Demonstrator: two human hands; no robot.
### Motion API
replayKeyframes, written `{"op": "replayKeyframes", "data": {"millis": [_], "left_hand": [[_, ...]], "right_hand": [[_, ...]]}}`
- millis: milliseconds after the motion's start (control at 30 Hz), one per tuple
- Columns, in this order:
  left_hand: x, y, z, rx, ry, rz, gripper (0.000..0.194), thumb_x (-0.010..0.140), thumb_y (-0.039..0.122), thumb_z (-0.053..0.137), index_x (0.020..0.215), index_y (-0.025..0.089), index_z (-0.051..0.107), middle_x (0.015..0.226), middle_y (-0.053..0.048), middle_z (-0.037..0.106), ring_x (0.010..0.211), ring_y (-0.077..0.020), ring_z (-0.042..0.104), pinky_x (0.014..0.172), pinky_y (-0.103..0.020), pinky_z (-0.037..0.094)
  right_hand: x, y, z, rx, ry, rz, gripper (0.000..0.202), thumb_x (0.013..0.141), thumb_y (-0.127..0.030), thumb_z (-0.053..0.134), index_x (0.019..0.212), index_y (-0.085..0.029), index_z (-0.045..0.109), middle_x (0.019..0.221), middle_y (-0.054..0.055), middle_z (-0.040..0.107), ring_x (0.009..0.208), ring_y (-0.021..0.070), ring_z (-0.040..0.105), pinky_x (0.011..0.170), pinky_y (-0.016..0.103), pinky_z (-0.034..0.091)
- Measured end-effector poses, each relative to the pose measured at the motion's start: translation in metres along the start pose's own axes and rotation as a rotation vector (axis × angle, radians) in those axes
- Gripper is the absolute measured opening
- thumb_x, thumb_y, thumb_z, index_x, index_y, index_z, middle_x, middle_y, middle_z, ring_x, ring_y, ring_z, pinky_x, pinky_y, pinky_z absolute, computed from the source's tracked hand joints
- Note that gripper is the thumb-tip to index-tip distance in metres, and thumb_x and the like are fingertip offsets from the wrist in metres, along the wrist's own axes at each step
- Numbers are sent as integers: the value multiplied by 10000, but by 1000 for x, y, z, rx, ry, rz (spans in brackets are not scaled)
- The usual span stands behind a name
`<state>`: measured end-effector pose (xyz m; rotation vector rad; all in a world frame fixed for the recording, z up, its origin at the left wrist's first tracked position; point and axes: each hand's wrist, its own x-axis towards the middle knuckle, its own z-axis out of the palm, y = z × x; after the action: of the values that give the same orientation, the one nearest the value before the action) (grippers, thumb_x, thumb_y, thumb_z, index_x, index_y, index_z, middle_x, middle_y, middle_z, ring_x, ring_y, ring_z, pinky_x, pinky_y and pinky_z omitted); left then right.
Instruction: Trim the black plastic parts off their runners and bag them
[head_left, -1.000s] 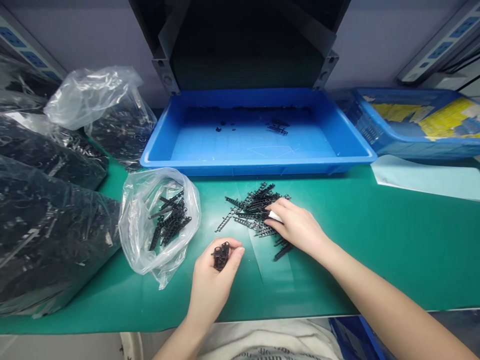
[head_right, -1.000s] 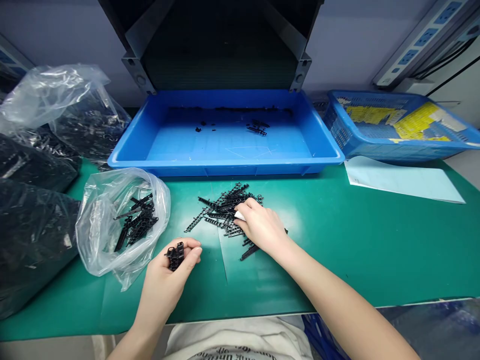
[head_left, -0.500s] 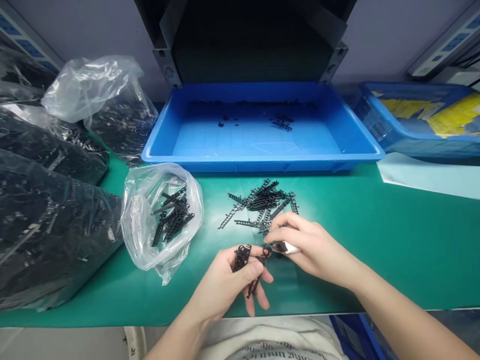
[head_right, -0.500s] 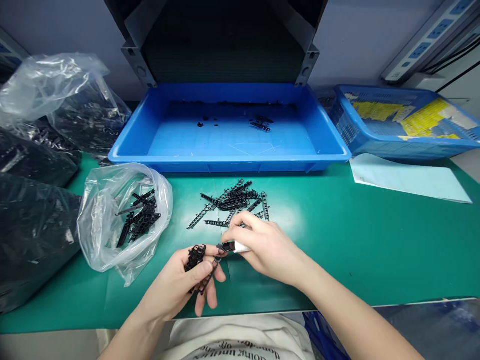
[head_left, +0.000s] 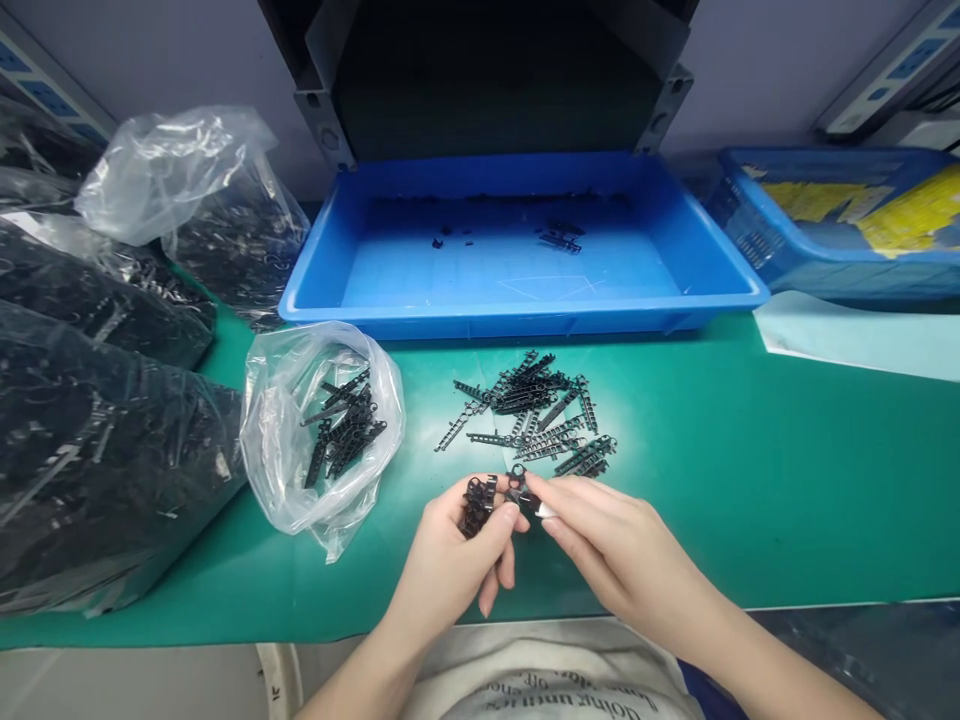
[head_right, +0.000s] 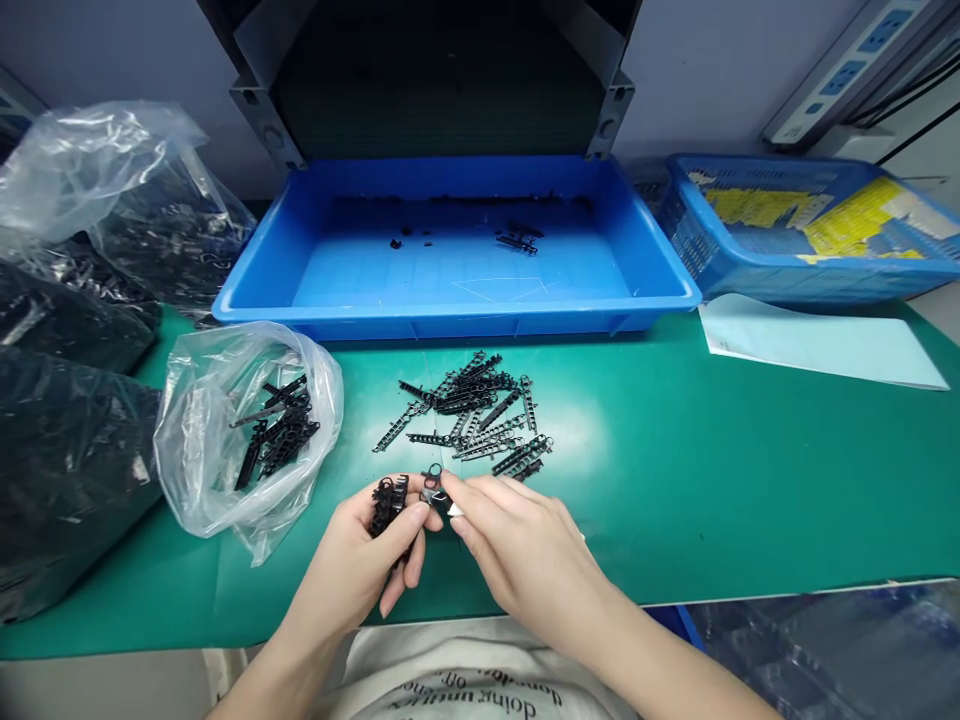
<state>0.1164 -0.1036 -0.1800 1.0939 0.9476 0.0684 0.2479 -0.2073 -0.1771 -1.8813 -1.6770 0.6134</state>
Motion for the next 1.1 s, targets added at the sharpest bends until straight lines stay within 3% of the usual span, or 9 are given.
{"op": "replayKeyframes", "data": {"millis": [267,500,667,800,933,1100], "left_hand": [[-4,0,4,54,53,9,230,764,366,516,829,145,516,454,32,544,232,-16,304,273,-114,198],[-4,1,7,46,64,9,211,745,356,553,786,150,531,380,66,470,237,-17,238,275,-126,163],[3,-9,6,39,55,61,198,765,352,553,730,166,495,357,94,391,273,-28,273,302,-130,189],[6,-21,5,13,89,129,187,784,340,557,756,164,501,427,83,433,308,-30,360,354,-137,264],[6,-24,3,-25,84,72,239,815,397,515,741,173,482,365,88,417,262,-37,289,302,-148,206],[8,-20,-6,-82,257,155,188,822,352,525,866,174,481,463,82,466,353,-41,373,382,-145,290]], "right_hand": [[0,2,-1,-14,-28,-18,342,914,-177,337,1194,-132,528,1000,74,651,829,210,598,662,343,535],[-4,3,1,-32,-11,1,346,916,-184,332,1201,-173,529,998,71,658,814,196,605,632,314,524],[-4,1,9,-35,34,16,343,928,-190,318,1207,-189,516,971,63,661,782,189,603,593,291,501],[-6,-2,17,-48,74,21,343,934,-186,310,1218,-175,501,980,61,656,770,181,601,582,284,495],[-4,1,21,-112,115,3,340,939,-197,305,1205,-141,509,964,74,658,791,182,607,600,284,493],[22,17,14,-260,124,88,331,907,-303,432,1177,-136,524,891,77,636,736,205,625,546,284,470]]}}
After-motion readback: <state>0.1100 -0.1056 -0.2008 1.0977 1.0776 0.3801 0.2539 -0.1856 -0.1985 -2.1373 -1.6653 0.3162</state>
